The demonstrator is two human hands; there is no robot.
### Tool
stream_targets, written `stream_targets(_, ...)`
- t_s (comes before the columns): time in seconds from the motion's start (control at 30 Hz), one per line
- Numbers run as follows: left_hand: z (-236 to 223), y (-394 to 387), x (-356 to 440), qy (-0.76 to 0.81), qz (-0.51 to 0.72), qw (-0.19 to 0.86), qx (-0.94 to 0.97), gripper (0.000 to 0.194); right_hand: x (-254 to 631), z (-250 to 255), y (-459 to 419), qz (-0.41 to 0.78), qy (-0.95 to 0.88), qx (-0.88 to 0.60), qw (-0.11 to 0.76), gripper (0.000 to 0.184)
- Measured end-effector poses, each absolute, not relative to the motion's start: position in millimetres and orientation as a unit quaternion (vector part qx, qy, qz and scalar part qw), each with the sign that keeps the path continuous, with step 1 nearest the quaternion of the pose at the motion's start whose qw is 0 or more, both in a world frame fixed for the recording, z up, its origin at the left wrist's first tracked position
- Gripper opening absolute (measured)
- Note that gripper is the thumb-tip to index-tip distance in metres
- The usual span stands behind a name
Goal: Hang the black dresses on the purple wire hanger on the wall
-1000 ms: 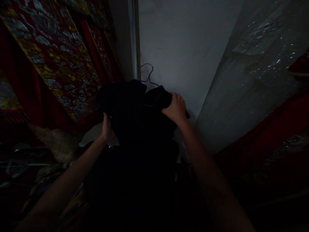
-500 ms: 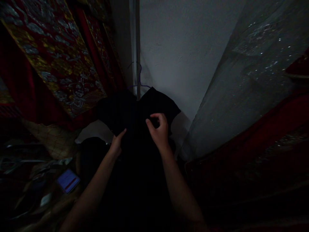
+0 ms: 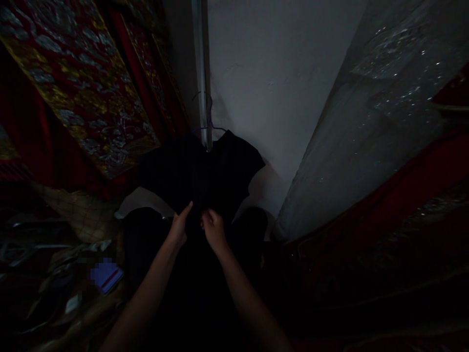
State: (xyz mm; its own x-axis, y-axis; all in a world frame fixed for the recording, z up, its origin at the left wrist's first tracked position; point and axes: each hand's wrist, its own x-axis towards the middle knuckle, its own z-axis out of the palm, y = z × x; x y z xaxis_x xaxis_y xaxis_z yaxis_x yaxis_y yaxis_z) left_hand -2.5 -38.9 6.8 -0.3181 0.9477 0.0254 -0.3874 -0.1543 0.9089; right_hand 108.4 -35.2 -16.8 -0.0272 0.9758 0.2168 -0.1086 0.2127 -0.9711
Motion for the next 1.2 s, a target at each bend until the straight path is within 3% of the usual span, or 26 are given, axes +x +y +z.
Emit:
stream_targets(0.07,1.3,-42.1,-3.8,0.463,0.710,0.374,0.375,0.059,112.6,-13.3,-36.6,0.484,-0.519,-0.409,0.574,0.027)
stream_targets(0.13,-9.9,-46.4,-4.6,0.518,0.718,0.200,0.419,0.077,116.2,-10.4,-37.4,0.494,-0.504,-0.409,0.578,0.027)
stream_targets(0.23,-34.1,-51.8,0.3,0.554,0.649,0.068,0.516,0.076,119.1,-9.5,-38.5,0.516,-0.495,-0.405,0.570,0.027)
stream_targets(0.43,-53.3,-48.6,14.1,0.489,0.537,0.191,0.660,0.011,124.6,-11.2,-42.5,0.550,-0.507,-0.408,0.523,0.030)
stream_targets(0.53,-47.7,-47.0,15.0,0.483,0.538,0.197,0.663,0.011,133.2,13.7,-27.1,0.589,-0.474,-0.406,0.513,0.027)
stream_targets(0.77,-50.3,-30.9,17.9,0.492,0.447,0.213,0.716,0.013,144.7,148.2,42.3,0.537,-0.454,-0.331,0.629,0.024)
stream_targets(0.93,5.2,-6.3,5.1,0.459,0.418,0.208,0.756,0.013,139.0,171.4,36.5,0.509,-0.490,-0.288,0.646,0.025)
stream_targets(1.07,95.0,0.8,0.8,0.379,0.546,0.118,0.738,0.047,140.2,162.2,20.7,0.470,-0.543,-0.294,0.631,0.028)
stream_targets(1.13,134.5,4.4,1.8,0.352,0.568,0.073,0.741,0.043,141.6,162.6,19.2,0.441,-0.573,-0.301,0.621,0.029)
stream_targets(1.2,160.9,10.6,2.8,0.331,0.562,0.034,0.757,0.024,141.9,163.4,22.2,0.406,-0.599,-0.296,0.624,0.030)
